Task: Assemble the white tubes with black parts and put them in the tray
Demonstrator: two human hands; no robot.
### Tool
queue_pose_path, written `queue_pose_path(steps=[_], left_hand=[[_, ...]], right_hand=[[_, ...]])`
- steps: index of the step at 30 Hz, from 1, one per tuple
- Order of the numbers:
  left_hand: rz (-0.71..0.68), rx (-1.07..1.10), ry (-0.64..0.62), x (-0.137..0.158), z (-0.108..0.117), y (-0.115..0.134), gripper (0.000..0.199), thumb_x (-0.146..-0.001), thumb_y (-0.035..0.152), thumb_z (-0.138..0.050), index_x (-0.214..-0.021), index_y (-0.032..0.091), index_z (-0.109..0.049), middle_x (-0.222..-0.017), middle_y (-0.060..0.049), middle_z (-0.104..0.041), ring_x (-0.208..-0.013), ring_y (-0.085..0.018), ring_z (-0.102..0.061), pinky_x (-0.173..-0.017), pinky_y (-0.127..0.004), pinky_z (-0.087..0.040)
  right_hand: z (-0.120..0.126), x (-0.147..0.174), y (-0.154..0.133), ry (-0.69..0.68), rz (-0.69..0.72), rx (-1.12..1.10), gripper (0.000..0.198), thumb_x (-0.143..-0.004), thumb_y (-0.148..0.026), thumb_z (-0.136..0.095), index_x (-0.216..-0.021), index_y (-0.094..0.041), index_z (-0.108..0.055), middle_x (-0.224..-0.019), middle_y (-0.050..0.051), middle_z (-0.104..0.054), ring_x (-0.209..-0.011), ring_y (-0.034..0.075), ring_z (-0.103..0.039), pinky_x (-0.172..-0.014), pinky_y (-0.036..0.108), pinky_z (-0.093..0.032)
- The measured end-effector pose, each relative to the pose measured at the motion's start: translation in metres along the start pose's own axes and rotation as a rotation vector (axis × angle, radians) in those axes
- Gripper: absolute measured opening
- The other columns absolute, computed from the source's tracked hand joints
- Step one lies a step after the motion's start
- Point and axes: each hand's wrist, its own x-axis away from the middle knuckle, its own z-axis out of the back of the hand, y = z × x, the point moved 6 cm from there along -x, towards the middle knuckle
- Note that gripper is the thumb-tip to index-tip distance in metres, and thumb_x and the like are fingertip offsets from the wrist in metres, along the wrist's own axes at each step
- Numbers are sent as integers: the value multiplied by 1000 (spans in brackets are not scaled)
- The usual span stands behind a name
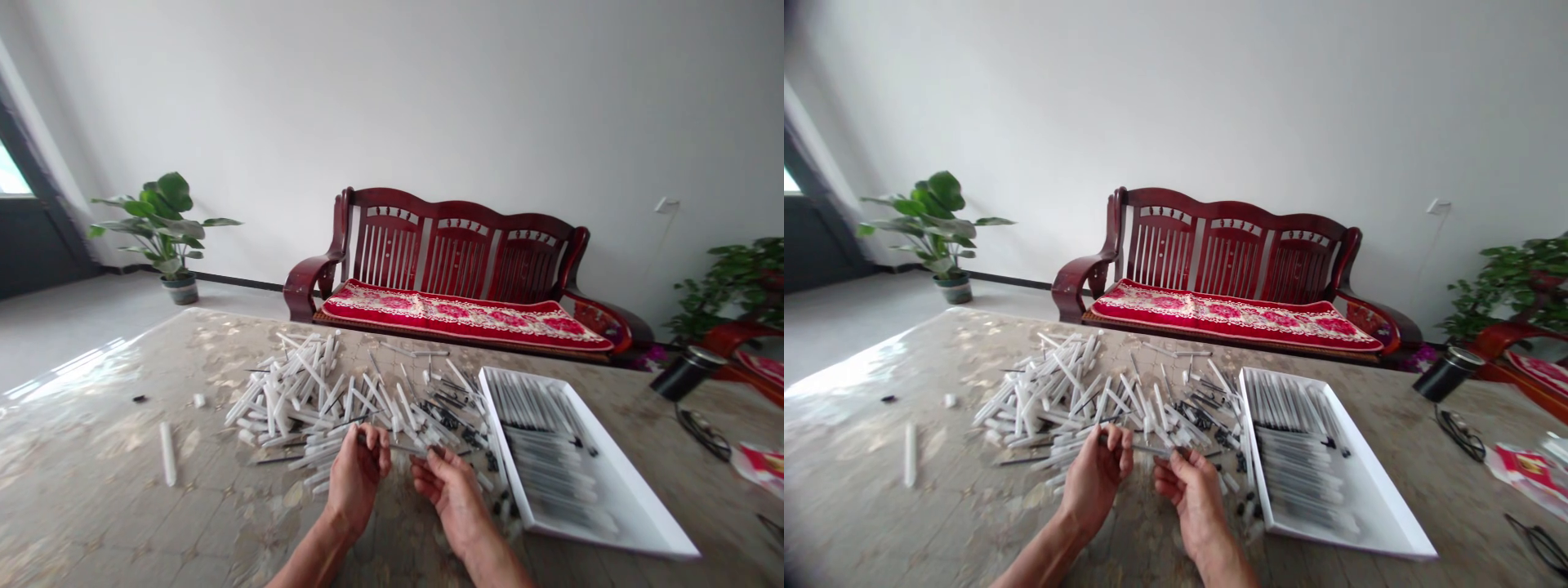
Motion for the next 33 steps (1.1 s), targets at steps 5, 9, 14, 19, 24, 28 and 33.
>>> queue_pose_path(steps=[5,9,14,19,24,28,33], left_hand=[[68,14,-9,-4,5,-2,34,-83,43,-66,-67,18,-50,-69,1,-56,-47,-9,-46,-45,-21,-39],[90,56,29,-9,10,-2,33,-85,42,-64,-67,18,-50,-69,1,-56,-46,-8,-46,-43,-19,-38],[119,58,19,-9,6,-1,34,-85,42,-64,-67,18,-48,-66,2,-53,-43,-7,-44,-40,-19,-37],[158,17,-41,-3,-2,-5,36,-82,45,-68,-68,18,-49,-65,3,-51,-44,-6,-42,-41,-18,-35],[174,-53,-148,0,-9,-14,39,-82,55,-65,-75,17,-57,-70,0,-57,-48,-8,-45,-45,-20,-37],[210,-69,-164,1,-11,-17,37,-81,53,-67,-80,16,-62,-75,-2,-61,-51,-8,-48,-48,-20,-40],[204,-50,-158,1,-10,-14,35,-79,49,-71,-75,15,-62,-73,-1,-62,-52,-8,-49,-51,-20,-42]], right_hand=[[-2,0,-4,-48,38,160,40,-61,-45,-85,-81,-16,-66,-75,7,-76,-62,17,-69,-53,23,-50],[-7,2,-28,-65,359,590,30,-73,-47,-72,-83,-19,-71,-75,4,-74,-69,20,-67,-57,27,-49],[-29,24,-60,-71,769,1219,18,-85,-21,-60,-91,-24,-77,-89,4,-75,-90,23,-64,-83,33,-46],[-38,35,-66,-62,805,1564,18,-82,-14,-66,-86,-29,-75,-84,-1,-75,-89,22,-61,-77,29,-43],[-30,33,-68,-60,747,1657,18,-81,-11,-64,-82,-27,-71,-85,-1,-74,-89,22,-63,-74,28,-41],[-27,33,-73,-99,662,1630,19,-80,-9,-63,-81,-26,-71,-85,0,-74,-88,21,-65,-74,27,-42],[-28,33,-72,-122,617,1573,23,-80,-7,-61,-84,-25,-74,-87,1,-75,-90,21,-66,-77,27,-44]])
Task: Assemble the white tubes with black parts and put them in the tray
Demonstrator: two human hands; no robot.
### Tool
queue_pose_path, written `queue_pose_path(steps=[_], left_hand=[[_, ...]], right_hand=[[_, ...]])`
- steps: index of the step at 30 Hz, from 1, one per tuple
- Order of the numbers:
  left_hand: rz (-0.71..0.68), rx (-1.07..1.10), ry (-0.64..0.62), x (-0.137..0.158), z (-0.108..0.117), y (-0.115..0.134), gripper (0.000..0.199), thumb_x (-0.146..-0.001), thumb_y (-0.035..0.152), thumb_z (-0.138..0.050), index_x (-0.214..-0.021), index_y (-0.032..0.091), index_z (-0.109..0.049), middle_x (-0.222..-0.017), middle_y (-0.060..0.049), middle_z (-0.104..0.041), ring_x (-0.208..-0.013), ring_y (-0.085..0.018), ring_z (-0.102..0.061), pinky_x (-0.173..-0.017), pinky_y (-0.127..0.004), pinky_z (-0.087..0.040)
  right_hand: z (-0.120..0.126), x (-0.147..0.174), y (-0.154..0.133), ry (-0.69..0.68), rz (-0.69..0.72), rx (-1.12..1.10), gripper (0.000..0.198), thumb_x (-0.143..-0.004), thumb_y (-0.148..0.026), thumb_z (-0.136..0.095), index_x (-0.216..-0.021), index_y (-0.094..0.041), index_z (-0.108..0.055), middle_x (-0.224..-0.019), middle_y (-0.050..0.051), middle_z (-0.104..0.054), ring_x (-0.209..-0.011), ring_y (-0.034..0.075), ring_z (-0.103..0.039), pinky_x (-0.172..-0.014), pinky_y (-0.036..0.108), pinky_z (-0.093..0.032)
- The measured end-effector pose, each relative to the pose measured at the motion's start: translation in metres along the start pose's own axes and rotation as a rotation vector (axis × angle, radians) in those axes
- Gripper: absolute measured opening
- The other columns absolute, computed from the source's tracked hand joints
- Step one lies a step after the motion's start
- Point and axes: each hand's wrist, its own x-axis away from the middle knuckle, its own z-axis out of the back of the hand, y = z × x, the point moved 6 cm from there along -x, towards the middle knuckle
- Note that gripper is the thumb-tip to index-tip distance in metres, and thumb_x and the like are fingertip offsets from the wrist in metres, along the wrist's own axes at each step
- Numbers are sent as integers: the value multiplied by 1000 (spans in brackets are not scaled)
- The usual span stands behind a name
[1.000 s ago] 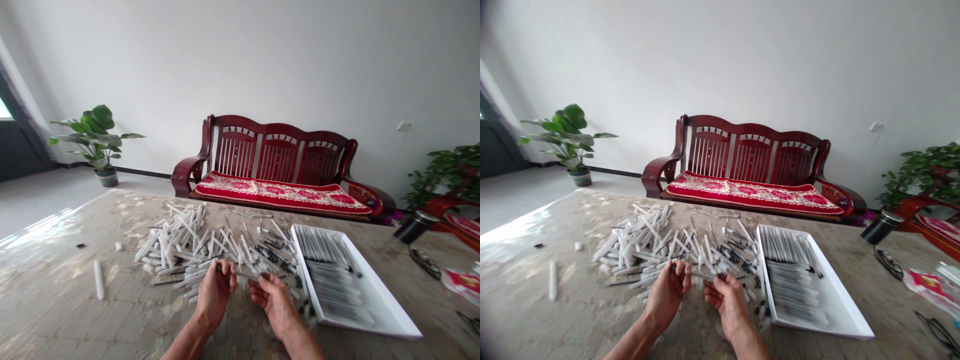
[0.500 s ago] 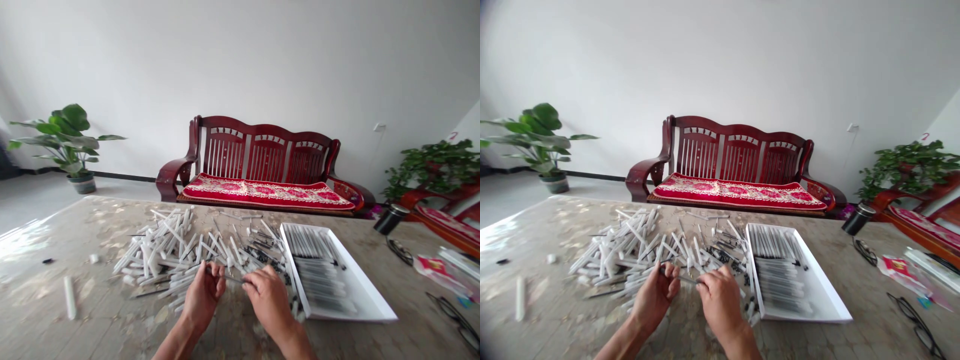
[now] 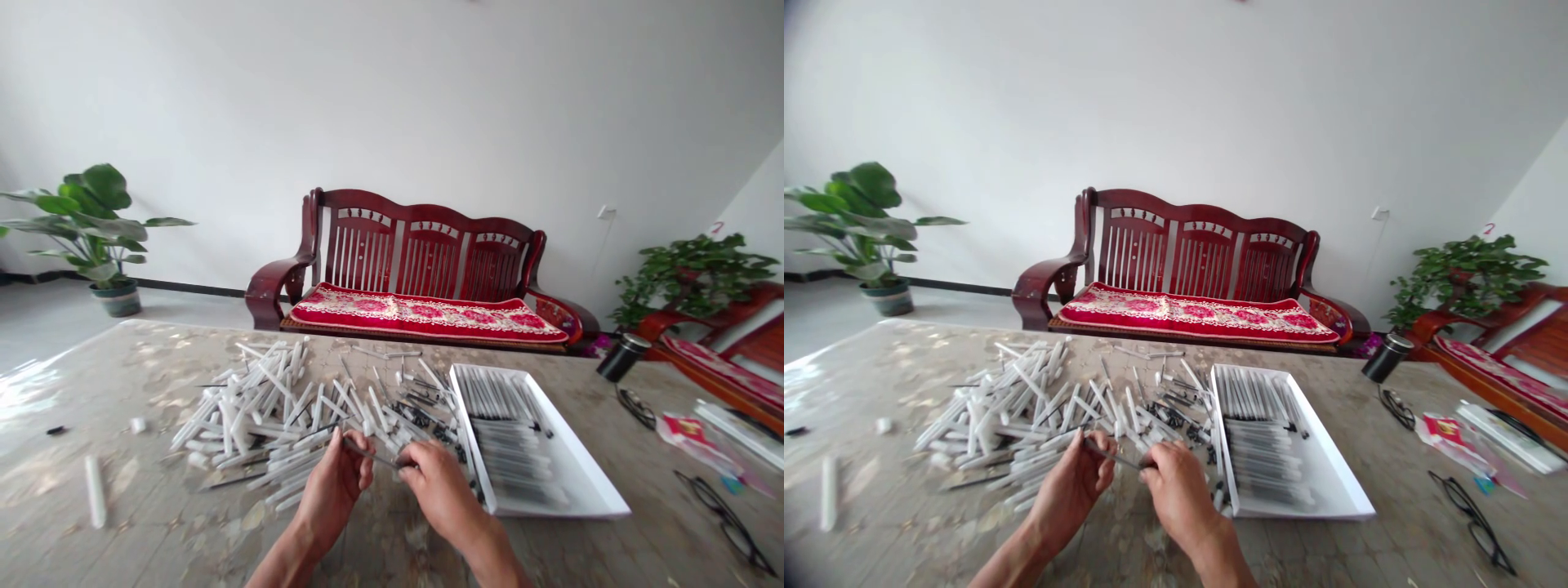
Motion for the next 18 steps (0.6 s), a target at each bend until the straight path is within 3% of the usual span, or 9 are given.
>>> queue_pose_path(steps=[5,9,13,18], left_hand=[[15,1,0,1,0,-6,35,-78,50,-72,-75,16,-63,-74,-1,-63,-52,-8,-51,-52,-20,-43],[26,-37,-12,1,2,-10,50,-77,63,-65,-98,18,-67,-94,-7,-68,-61,-13,-57,-54,-24,-44],[72,-77,5,-3,12,-11,57,-76,67,-63,-109,21,-66,-106,-8,-69,-69,-14,-59,-58,-25,-44],[54,-121,129,-8,23,-10,50,-67,59,-76,-96,18,-69,-95,-4,-70,-63,-10,-55,-55,-22,-42]], right_hand=[[0,2,-7,-25,66,24,26,-81,-6,-59,-84,-26,-76,-87,1,-75,-91,21,-65,-79,27,-43],[21,5,9,-3,71,31,26,-83,-10,-56,-88,-27,-75,-89,0,-74,-91,19,-63,-80,26,-42],[60,10,68,34,-9,159,23,-85,-17,-53,-92,-23,-74,-94,4,-73,-95,21,-62,-84,28,-43],[114,24,157,78,-150,462,25,-85,-19,-50,-91,-20,-75,-96,9,-72,-96,26,-63,-85,34,-43]])
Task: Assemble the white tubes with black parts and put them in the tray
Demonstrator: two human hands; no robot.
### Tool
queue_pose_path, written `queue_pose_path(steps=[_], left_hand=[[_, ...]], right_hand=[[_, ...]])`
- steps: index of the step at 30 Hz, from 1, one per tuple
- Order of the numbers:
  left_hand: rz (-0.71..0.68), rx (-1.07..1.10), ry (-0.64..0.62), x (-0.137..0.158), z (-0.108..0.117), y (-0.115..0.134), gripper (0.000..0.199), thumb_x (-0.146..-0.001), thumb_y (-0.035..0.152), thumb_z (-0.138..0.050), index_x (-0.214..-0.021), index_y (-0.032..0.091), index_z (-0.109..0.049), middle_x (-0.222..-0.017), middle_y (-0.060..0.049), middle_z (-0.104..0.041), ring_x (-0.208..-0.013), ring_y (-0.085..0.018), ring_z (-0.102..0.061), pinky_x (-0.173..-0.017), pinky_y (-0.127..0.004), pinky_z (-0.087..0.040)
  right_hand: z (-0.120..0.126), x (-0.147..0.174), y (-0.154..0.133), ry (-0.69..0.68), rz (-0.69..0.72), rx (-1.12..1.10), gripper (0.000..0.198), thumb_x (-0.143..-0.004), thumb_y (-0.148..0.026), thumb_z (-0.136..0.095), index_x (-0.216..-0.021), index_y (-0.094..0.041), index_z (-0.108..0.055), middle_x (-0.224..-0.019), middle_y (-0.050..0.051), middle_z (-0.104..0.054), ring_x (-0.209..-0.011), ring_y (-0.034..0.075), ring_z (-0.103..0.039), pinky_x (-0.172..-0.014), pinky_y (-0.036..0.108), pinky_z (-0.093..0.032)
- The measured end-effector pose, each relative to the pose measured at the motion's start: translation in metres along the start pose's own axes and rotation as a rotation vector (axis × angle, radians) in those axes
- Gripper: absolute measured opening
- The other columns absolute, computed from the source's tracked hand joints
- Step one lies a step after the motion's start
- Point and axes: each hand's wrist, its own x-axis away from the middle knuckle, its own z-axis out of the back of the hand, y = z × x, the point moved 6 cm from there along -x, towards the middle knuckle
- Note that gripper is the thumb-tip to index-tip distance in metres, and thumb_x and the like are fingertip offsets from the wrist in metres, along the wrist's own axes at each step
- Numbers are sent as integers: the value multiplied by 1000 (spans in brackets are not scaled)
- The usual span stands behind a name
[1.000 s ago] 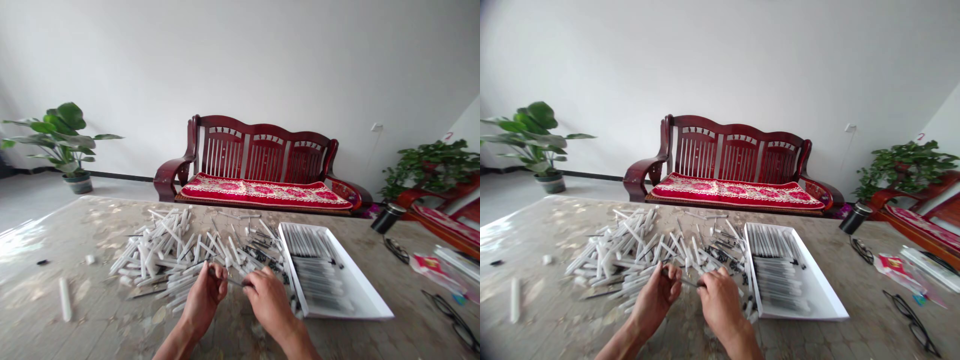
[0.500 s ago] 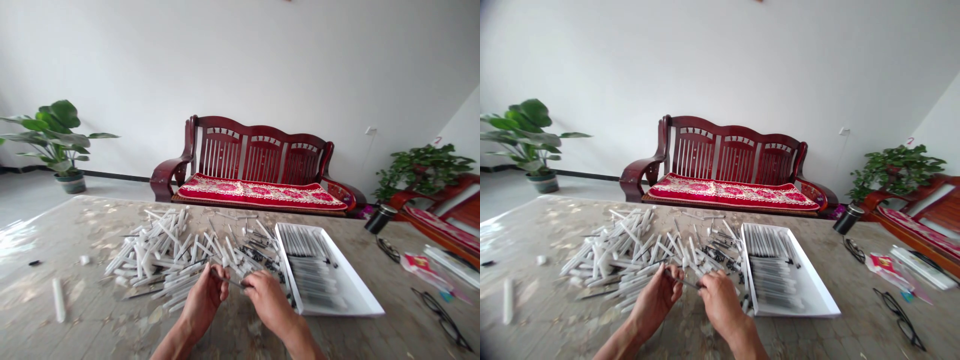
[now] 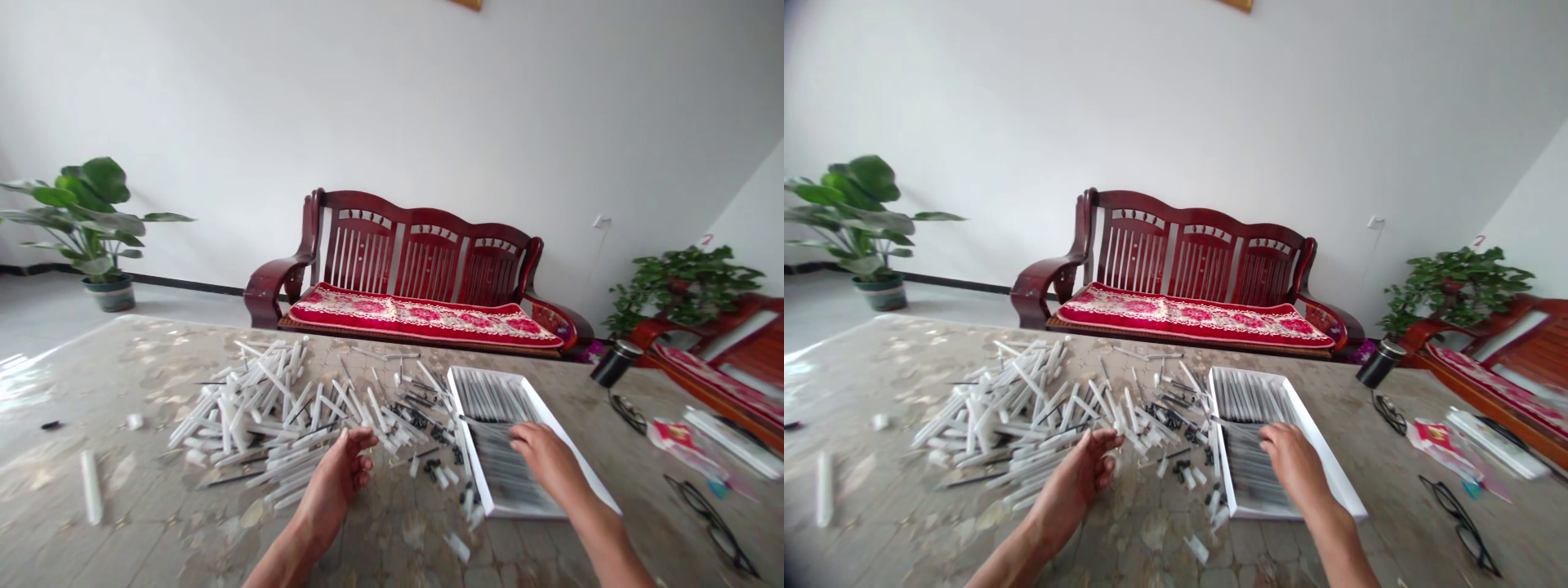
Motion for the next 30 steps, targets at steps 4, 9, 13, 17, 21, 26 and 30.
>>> queue_pose_path(steps=[4,9,13,17,21,26,30], left_hand=[[-12,-6,57,-1,2,-2,46,-66,53,-79,-94,18,-68,-90,-2,-69,-61,-9,-54,-53,-20,-41],[-43,8,96,-2,6,5,44,-65,46,-81,-94,17,-67,-88,-2,-68,-59,-8,-54,-49,-18,-40],[-36,45,149,-1,7,11,43,-61,42,-83,-91,17,-66,-83,0,-67,-57,-7,-53,-50,-17,-41],[-31,61,163,0,6,12,43,-59,41,-84,-90,17,-66,-81,1,-67,-56,-6,-53,-49,-17,-41],[-96,81,177,0,8,15,44,-58,43,-84,-89,16,-66,-78,1,-67,-55,-7,-53,-48,-18,-40],[-234,77,297,3,18,23,46,-54,48,-84,-81,16,-65,-68,1,-64,-51,-8,-50,-45,-19,-37],[-318,32,391,8,23,27,49,-52,54,-83,-76,17,-63,-63,2,-62,-49,-8,-47,-44,-20,-36]], right_hand=[[-3,1,39,-65,-38,109,24,-82,-16,-53,-90,-21,-75,-95,8,-72,-97,26,-62,-86,33,-43],[-8,1,45,-90,-21,93,23,-84,-18,-54,-91,-21,-76,-95,10,-71,-98,26,-61,-86,33,-44],[-7,2,43,-80,7,54,26,-85,-18,-51,-93,-21,-76,-96,9,-71,-99,25,-62,-87,32,-44],[-9,3,40,-82,26,56,26,-83,-17,-51,-90,-23,-76,-94,6,-71,-97,24,-63,-85,31,-45],[-13,3,42,-57,15,53,26,-80,-16,-52,-86,-25,-75,-92,5,-71,-96,23,-64,-82,30,-47],[-10,-4,35,13,-15,-81,24,-80,-22,-51,-88,-23,-74,-95,7,-72,-93,24,-66,-83,32,-47],[-10,-12,-21,41,34,-303,26,-83,-29,-50,-91,-23,-73,-96,7,-73,-90,23,-67,-82,31,-48]])
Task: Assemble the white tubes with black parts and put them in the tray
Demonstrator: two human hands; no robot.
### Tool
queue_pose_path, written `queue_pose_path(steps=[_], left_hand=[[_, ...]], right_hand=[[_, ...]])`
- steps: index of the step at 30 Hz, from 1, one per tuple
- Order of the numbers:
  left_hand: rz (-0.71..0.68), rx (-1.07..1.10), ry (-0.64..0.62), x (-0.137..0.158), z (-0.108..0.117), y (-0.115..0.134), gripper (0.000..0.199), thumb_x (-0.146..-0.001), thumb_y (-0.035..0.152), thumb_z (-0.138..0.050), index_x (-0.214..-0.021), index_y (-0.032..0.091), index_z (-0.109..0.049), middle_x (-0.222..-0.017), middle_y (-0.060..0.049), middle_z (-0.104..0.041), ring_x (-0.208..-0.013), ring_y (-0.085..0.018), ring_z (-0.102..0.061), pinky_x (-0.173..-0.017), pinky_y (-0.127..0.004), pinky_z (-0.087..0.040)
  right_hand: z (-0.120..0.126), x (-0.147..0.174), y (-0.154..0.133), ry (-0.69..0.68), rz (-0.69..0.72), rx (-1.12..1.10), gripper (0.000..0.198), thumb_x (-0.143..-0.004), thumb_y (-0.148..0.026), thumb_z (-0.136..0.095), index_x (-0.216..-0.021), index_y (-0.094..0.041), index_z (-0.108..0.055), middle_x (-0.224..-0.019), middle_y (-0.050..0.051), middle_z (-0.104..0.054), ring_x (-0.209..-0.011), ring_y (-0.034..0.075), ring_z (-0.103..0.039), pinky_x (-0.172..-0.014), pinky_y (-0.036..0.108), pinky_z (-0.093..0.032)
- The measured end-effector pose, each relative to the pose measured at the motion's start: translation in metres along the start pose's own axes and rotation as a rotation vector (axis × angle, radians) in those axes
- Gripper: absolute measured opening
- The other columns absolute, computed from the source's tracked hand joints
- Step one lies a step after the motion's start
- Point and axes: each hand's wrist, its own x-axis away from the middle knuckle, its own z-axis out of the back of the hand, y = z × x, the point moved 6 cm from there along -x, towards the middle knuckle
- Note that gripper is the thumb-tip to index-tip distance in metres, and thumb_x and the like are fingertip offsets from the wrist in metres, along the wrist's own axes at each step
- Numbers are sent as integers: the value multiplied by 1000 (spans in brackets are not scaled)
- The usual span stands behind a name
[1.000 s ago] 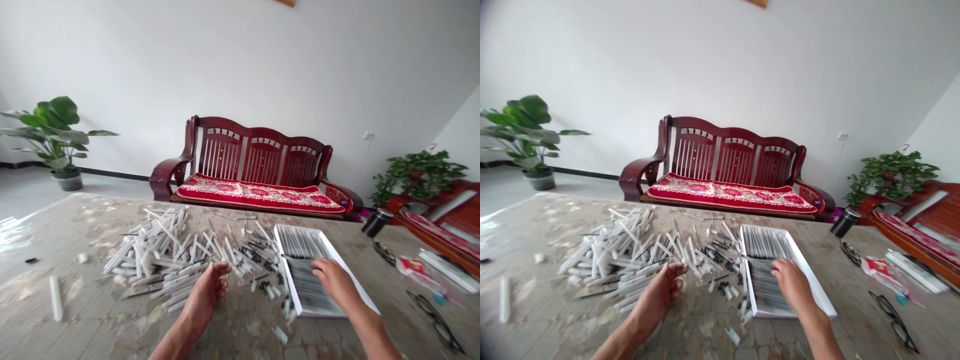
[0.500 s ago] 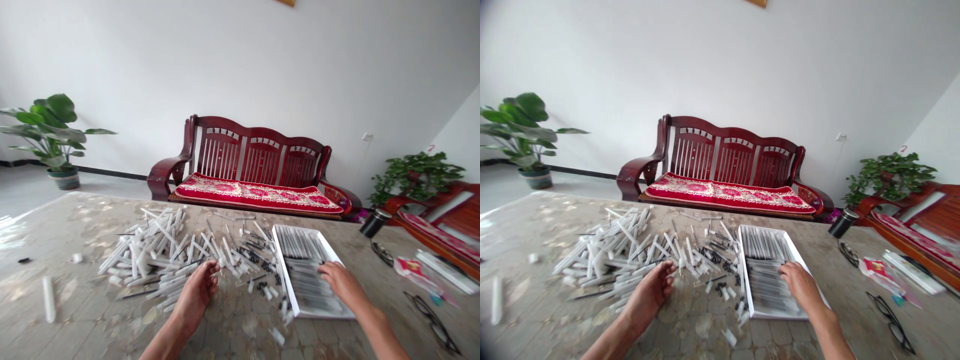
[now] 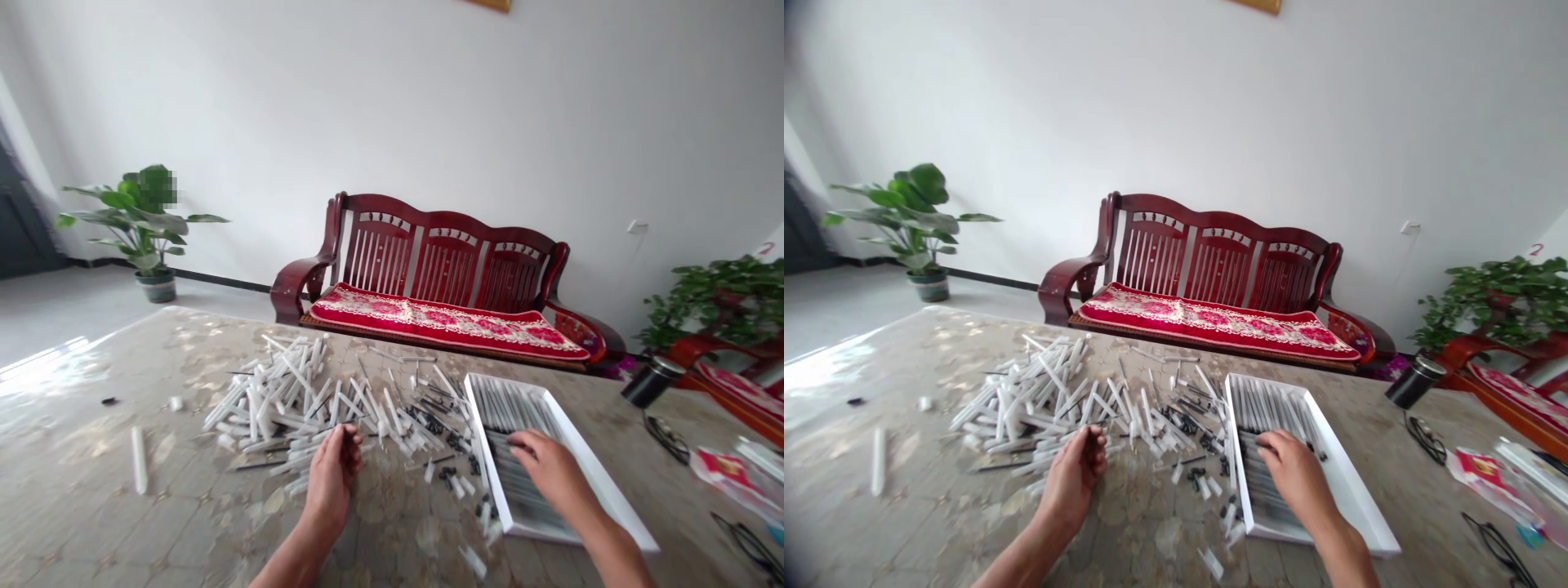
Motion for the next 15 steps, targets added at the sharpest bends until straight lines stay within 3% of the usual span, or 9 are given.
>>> queue_pose_path(steps=[3,7,10,15], left_hand=[[-51,-47,17,0,2,2,49,-54,57,-80,-76,17,-64,-61,2,-61,-49,-8,-46,-44,-20,-35],[-61,-69,39,0,4,3,49,-56,60,-78,-75,18,-62,-60,3,-60,-49,-8,-46,-44,-19,-35],[-70,-75,49,0,3,6,47,-58,60,-76,-74,18,-61,-60,4,-58,-49,-8,-45,-44,-19,-35],[-76,-120,28,1,2,6,44,-63,60,-73,-73,19,-61,-61,4,-57,-49,-9,-45,-46,-20,-34]], right_hand=[[-32,-6,-58,-93,70,-123,26,-83,-26,-50,-93,-22,-74,-95,6,-73,-90,20,-68,-81,28,-48],[-70,-18,-117,-155,84,-76,25,-85,-21,-51,-97,-23,-73,-101,5,-73,-93,19,-68,-82,26,-47],[-83,-29,-137,-135,57,100,24,-87,-19,-52,-101,-22,-71,-109,9,-72,-104,22,-66,-87,28,-45],[-92,-39,-141,-158,-4,343,21,-86,-18,-55,-103,-19,-68,-110,12,-71,-106,24,-65,-86,30,-45]])
